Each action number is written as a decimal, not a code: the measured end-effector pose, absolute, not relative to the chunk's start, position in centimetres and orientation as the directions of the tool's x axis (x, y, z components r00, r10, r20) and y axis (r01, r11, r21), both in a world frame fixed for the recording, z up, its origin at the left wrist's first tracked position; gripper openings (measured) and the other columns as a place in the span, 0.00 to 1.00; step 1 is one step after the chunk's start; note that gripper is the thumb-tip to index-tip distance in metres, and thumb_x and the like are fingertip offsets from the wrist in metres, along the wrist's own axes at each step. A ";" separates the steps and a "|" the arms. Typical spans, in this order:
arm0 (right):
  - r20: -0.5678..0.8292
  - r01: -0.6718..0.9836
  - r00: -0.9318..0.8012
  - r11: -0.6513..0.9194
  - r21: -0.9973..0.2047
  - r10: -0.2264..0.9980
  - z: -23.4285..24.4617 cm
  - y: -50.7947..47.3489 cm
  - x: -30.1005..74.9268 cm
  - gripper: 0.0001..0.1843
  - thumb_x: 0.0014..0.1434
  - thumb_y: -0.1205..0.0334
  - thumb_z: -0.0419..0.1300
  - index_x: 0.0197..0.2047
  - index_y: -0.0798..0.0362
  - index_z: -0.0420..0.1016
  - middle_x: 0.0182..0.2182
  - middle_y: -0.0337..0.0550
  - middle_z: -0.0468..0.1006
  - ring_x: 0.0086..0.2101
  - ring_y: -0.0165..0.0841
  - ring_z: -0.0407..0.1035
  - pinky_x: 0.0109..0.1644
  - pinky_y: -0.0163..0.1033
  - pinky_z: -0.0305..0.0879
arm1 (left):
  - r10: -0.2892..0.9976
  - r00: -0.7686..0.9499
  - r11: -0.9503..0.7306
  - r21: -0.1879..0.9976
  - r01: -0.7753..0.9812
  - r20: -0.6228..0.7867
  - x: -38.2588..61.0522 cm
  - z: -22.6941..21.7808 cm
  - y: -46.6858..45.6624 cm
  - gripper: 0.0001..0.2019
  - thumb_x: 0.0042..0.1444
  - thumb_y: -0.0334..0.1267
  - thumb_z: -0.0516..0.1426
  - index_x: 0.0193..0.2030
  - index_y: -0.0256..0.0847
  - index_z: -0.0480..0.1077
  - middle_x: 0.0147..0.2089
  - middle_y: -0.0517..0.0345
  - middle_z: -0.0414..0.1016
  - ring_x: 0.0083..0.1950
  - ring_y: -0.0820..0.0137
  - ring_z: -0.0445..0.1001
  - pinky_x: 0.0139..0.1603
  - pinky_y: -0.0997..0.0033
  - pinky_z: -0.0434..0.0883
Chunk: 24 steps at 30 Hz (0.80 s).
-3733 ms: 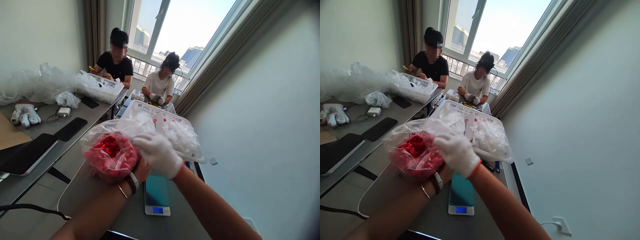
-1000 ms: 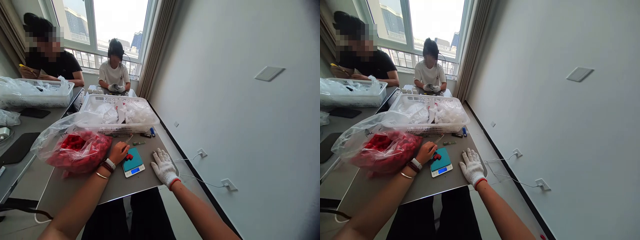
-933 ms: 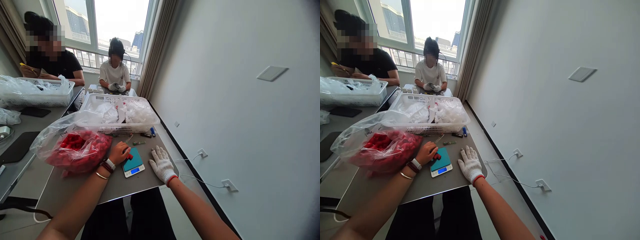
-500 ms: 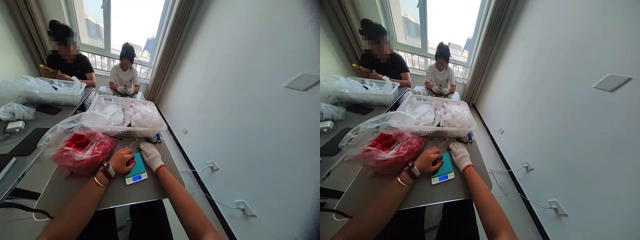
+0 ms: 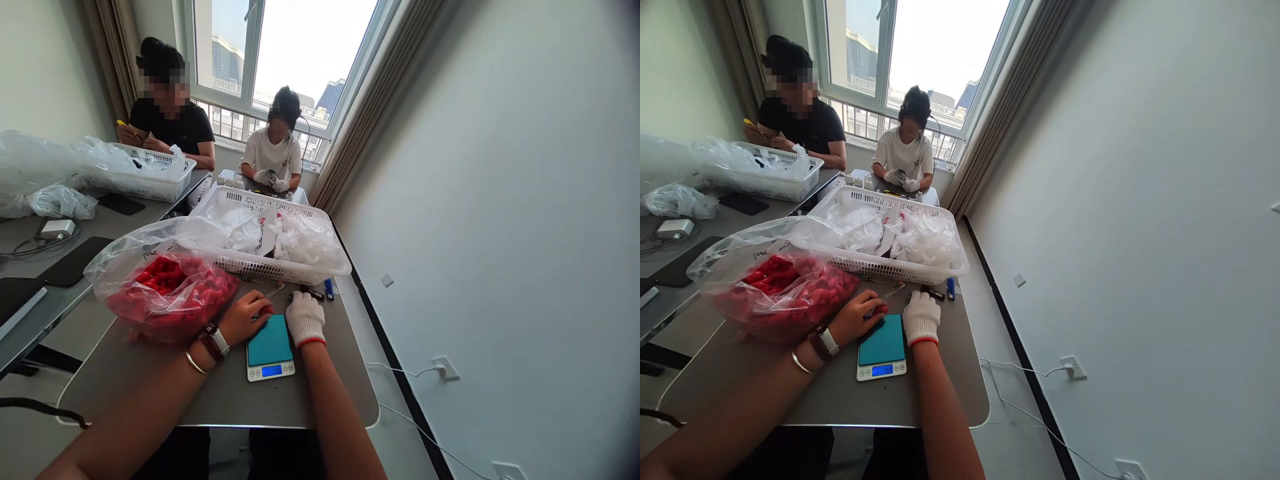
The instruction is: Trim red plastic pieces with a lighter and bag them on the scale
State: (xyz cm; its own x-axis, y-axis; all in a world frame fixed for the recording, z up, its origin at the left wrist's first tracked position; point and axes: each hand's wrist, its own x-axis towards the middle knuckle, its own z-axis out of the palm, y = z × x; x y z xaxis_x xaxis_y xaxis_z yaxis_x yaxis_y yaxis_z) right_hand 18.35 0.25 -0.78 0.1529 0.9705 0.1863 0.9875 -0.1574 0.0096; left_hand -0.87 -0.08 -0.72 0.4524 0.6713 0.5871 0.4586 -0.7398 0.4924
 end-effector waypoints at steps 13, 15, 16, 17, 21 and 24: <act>0.149 -0.107 0.207 0.174 -0.979 0.967 -1.1 -1.2 17.9 0.22 0.60 0.47 0.53 0.54 0.49 0.64 0.36 0.40 0.73 0.35 0.31 0.69 0.43 0.40 0.70 | 0.790 0.166 -0.597 0.680 0.425 0.590 -1.1 -1.2 1.3 0.06 0.55 0.33 0.60 0.39 0.40 0.70 0.38 0.56 0.73 0.39 0.66 0.73 0.40 0.66 0.73; 0.110 -0.276 0.167 0.153 -0.949 0.980 -0.7 -1.3 18.0 0.24 0.59 0.40 0.51 0.47 0.50 0.68 0.31 0.39 0.71 0.31 0.31 0.67 0.41 0.41 0.70 | 0.792 0.172 -0.596 0.682 0.424 0.586 -1.1 -1.2 1.3 0.05 0.55 0.34 0.59 0.39 0.39 0.70 0.38 0.56 0.73 0.37 0.67 0.72 0.36 0.68 0.72; 0.101 -0.338 0.155 0.148 -0.930 0.983 -0.6 -1.3 18.1 0.26 0.59 0.36 0.49 0.42 0.51 0.69 0.29 0.39 0.70 0.30 0.31 0.67 0.41 0.42 0.71 | 0.795 0.174 -0.593 0.684 0.424 0.581 -1.1 -1.2 1.3 0.05 0.55 0.35 0.59 0.39 0.39 0.70 0.37 0.56 0.73 0.36 0.67 0.72 0.34 0.69 0.71; 0.092 -0.387 0.150 0.144 -0.911 0.984 -0.5 -1.2 18.2 0.28 0.58 0.34 0.48 0.38 0.52 0.69 0.28 0.38 0.69 0.29 0.31 0.66 0.42 0.44 0.71 | 0.800 0.173 -0.587 0.688 0.427 0.575 -1.1 -1.1 1.3 0.05 0.55 0.35 0.59 0.39 0.39 0.70 0.37 0.56 0.72 0.34 0.68 0.71 0.33 0.70 0.70; 0.068 -0.452 0.171 0.139 -0.881 0.983 -0.6 -0.9 18.6 0.27 0.57 0.33 0.51 0.30 0.51 0.66 0.23 0.36 0.67 0.24 0.29 0.65 0.44 0.49 0.70 | 0.813 0.152 -0.563 0.694 0.450 0.561 -1.1 -1.1 1.2 0.06 0.55 0.35 0.59 0.38 0.39 0.68 0.35 0.57 0.71 0.32 0.70 0.70 0.32 0.71 0.69; 0.078 -0.408 0.243 0.175 -0.896 0.967 -1.2 -0.5 18.6 0.26 0.56 0.34 0.51 0.31 0.51 0.68 0.22 0.36 0.67 0.23 0.29 0.63 0.41 0.46 0.70 | 0.820 0.149 -0.553 0.696 0.458 0.553 -1.0 -1.1 1.2 0.06 0.54 0.35 0.60 0.38 0.39 0.68 0.35 0.57 0.71 0.32 0.70 0.70 0.32 0.71 0.69</act>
